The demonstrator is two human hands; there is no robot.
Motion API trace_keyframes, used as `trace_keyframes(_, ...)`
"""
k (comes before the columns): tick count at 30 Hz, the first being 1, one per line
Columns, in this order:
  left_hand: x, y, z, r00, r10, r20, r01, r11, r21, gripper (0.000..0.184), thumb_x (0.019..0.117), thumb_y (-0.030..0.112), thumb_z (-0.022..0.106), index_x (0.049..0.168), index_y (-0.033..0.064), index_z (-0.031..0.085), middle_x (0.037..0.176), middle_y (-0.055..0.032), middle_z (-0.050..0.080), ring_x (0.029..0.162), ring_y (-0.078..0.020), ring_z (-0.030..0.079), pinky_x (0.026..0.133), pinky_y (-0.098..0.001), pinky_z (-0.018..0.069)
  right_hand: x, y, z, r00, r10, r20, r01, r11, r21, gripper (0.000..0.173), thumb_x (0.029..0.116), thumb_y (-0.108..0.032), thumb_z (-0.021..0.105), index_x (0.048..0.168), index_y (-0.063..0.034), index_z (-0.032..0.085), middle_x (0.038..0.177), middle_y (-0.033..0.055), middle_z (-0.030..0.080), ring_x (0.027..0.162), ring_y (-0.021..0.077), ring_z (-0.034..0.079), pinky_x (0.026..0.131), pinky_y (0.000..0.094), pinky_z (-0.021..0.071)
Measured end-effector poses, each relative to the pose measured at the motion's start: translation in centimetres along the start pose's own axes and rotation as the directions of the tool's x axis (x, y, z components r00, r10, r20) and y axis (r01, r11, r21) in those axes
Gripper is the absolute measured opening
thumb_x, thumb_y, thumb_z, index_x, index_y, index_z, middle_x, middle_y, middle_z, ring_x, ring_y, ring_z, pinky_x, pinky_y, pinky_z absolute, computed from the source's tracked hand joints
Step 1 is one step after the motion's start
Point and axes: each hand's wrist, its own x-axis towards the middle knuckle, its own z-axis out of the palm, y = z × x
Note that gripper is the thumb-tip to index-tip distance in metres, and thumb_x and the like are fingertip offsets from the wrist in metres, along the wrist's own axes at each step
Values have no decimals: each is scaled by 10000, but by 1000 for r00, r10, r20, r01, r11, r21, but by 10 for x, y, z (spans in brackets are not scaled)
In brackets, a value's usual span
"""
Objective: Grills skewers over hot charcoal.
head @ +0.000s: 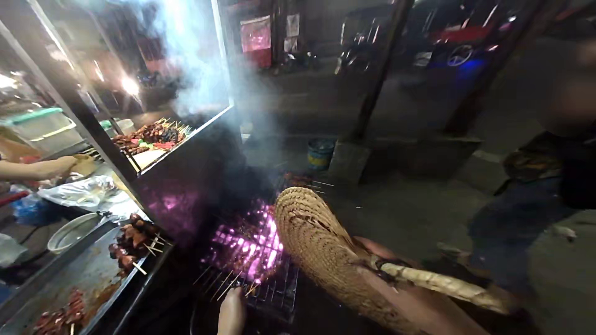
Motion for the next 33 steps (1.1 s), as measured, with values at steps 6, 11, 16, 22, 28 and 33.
trace_keyframes(6, 3, 0, -1, 995, -39, 88, 33, 997, 67, 296, 1023, 143, 550, 1266, 35, 679, 1311, -200, 646, 1225, -346, 629, 1059, -501, 488, -5, -12, -14, 991, 125, 53, -128, 990, 61, 475, 981, -233, 634, 1404, -20, 610, 1304, 151, 687, 1169, 168, 669, 1033, 340, 531)
trace_keyframes(11, -7, 10, -8, 998, 55, -25, -55, 998, -1, 234, 982, 78, 580, 1142, -11, 727, 1209, -222, 685, 1170, -360, 652, 1040, -499, 495, -8, -15, -27, 962, 273, -5, -272, 961, 38, 533, 964, -265, 672, 1398, 33, 587, 1311, 205, 670, 1217, 234, 648, 1067, 408, 505)
trace_keyframes(16, -4, 29, 5, 998, -27, 64, 28, 1000, -5, 262, 1014, 126, 552, 1192, 3, 701, 1218, -216, 684, 1173, -361, 652, 1033, -520, 497, -4, -14, -20, 975, 220, 6, -220, 974, 49, 536, 963, -261, 650, 1428, -4, 579, 1336, 165, 669, 1218, 191, 650, 1067, 366, 509)
trace_keyframes(22, -6, 22, 20, 994, -70, 80, 76, 994, -78, 337, 1009, 182, 604, 1308, 39, 659, 1233, -205, 695, 1185, -363, 655, 1043, -532, 488, 2, 4, 0, 984, 82, -158, -117, 966, -232, 382, 1011, -186, 578, 1347, -24, 662, 1260, 204, 704, 1144, 338, 698, 986, 505, 558)
trace_keyframes(28, -35, 16, -9, 960, 108, -260, -181, 944, -276, 479, 900, 133, 732, 1310, -81, 606, 1341, -322, 571, 1240, -450, 582, 1063, -555, 472, 1, -18, 4, 965, 257, 42, -260, 946, 191, 525, 971, -179, 672, 1429, 44, 546, 1359, 183, 642, 1251, 181, 620, 1095, 342, 483)
trace_keyframes(33, -85, 38, -46, 708, 434, -557, -669, 664, -334, 733, 822, 217, 832, 1376, -135, 505, 1445, -359, 466, 1369, -380, 489, 1106, -445, 457, 14, -6, 50, 980, -6, -199, -11, 996, -86, 370, 965, -173, 589, 1295, -56, 709, 1142, 169, 727, 1005, 290, 718, 872, 467, 598)
